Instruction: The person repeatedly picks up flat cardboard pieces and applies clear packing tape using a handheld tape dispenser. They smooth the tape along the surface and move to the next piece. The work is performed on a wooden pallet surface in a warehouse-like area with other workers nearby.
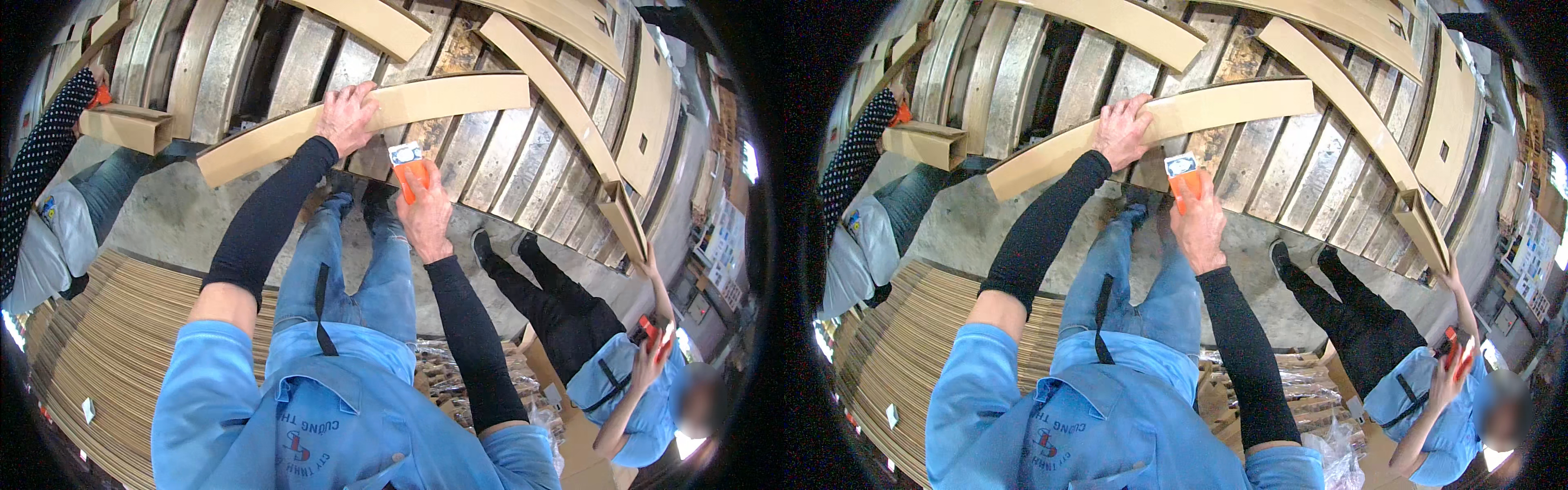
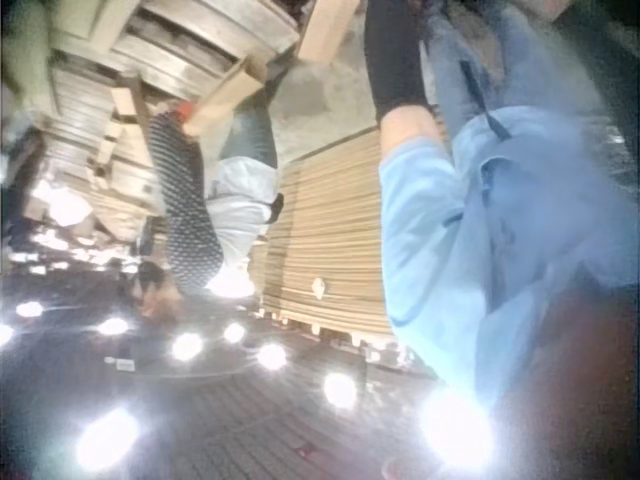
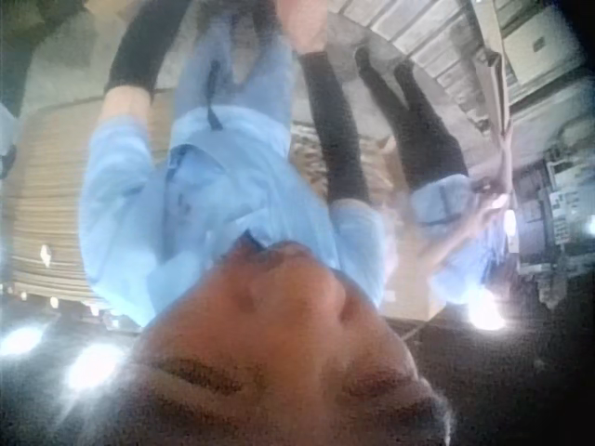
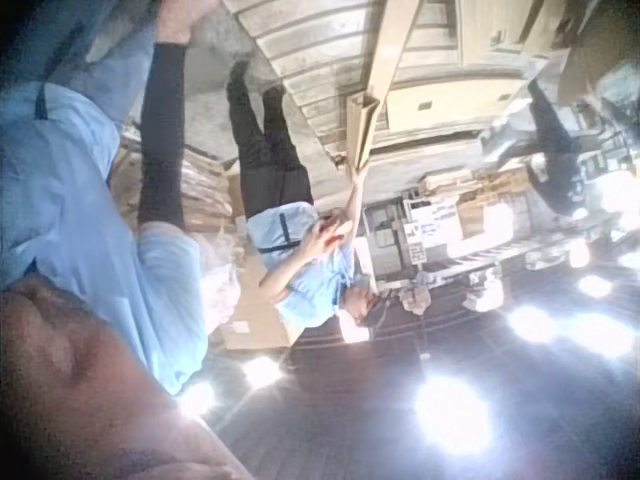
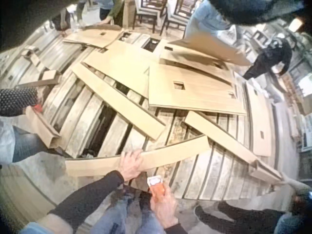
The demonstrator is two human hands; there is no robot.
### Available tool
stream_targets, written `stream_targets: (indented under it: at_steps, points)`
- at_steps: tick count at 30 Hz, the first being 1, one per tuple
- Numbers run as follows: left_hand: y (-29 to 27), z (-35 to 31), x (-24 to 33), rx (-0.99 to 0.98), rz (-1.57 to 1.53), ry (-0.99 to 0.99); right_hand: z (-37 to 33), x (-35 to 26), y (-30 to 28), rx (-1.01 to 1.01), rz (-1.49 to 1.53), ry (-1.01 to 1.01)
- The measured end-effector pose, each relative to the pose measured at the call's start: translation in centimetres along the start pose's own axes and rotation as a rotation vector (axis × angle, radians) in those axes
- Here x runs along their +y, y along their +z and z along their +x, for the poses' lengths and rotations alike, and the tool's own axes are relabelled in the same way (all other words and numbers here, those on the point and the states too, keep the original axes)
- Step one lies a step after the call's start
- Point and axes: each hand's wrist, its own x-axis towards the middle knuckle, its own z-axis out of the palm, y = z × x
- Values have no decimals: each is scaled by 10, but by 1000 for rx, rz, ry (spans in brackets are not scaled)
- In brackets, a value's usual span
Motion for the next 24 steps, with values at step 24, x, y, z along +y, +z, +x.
stream_targets:
  at_steps: [24]
  points:
    - [-2, 37, 52, -251, 181, -131, 10, 68, -49, -301, 148, 112]
